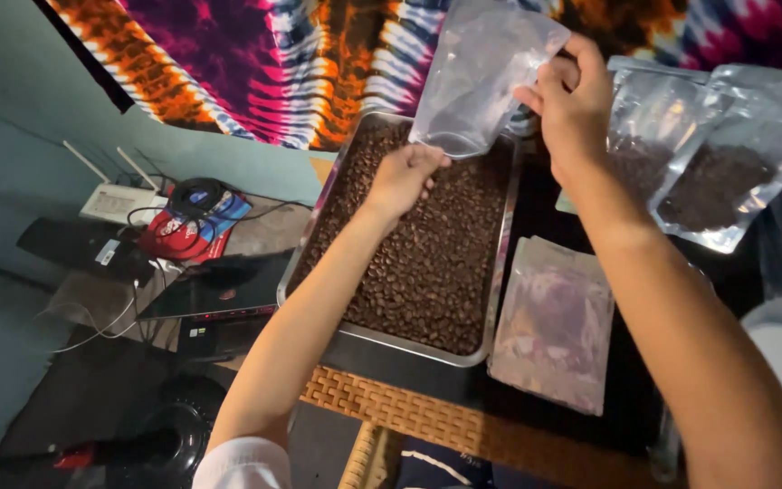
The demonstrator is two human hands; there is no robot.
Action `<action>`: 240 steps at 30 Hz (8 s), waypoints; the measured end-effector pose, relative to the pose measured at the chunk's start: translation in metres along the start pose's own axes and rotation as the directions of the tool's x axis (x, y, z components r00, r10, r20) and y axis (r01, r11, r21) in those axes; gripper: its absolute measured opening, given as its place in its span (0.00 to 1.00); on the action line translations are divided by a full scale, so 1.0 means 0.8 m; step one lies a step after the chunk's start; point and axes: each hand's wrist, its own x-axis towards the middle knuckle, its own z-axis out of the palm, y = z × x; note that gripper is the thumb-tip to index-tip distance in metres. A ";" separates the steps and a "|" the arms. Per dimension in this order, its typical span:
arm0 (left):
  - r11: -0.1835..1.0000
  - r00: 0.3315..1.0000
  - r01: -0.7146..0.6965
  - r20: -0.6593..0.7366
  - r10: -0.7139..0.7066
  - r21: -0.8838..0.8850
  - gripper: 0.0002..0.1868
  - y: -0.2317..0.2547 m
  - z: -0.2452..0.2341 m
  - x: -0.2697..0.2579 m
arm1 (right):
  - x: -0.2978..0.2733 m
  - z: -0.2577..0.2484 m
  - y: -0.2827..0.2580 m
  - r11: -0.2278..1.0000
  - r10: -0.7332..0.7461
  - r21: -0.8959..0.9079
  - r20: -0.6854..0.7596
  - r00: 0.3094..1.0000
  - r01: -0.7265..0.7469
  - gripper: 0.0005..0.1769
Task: Filling and weighing plastic bags with roasted coffee beans from a large tray using a scoop and a digital scale.
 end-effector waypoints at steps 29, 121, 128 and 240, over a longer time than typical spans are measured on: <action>0.768 0.775 -0.554 0.534 0.336 0.321 0.34 0.033 0.068 -0.197 | -0.173 -0.181 -0.122 0.546 0.090 -0.826 0.226 0.970 0.142 0.21; 0.711 0.724 -0.687 0.056 0.688 0.149 0.21 0.153 0.002 -0.191 | -0.215 -0.039 -0.071 0.351 0.683 0.822 0.104 0.723 -0.450 0.41; 0.386 0.541 -0.778 0.219 0.812 0.496 0.08 0.152 -0.024 -0.182 | -0.209 -0.061 -0.070 0.699 0.516 0.469 0.192 0.835 -0.540 0.30; 0.894 0.957 -0.234 0.254 0.142 0.382 0.11 0.046 -0.008 -0.089 | -0.201 -0.124 -0.109 0.800 0.580 -0.205 0.018 0.815 -0.564 0.24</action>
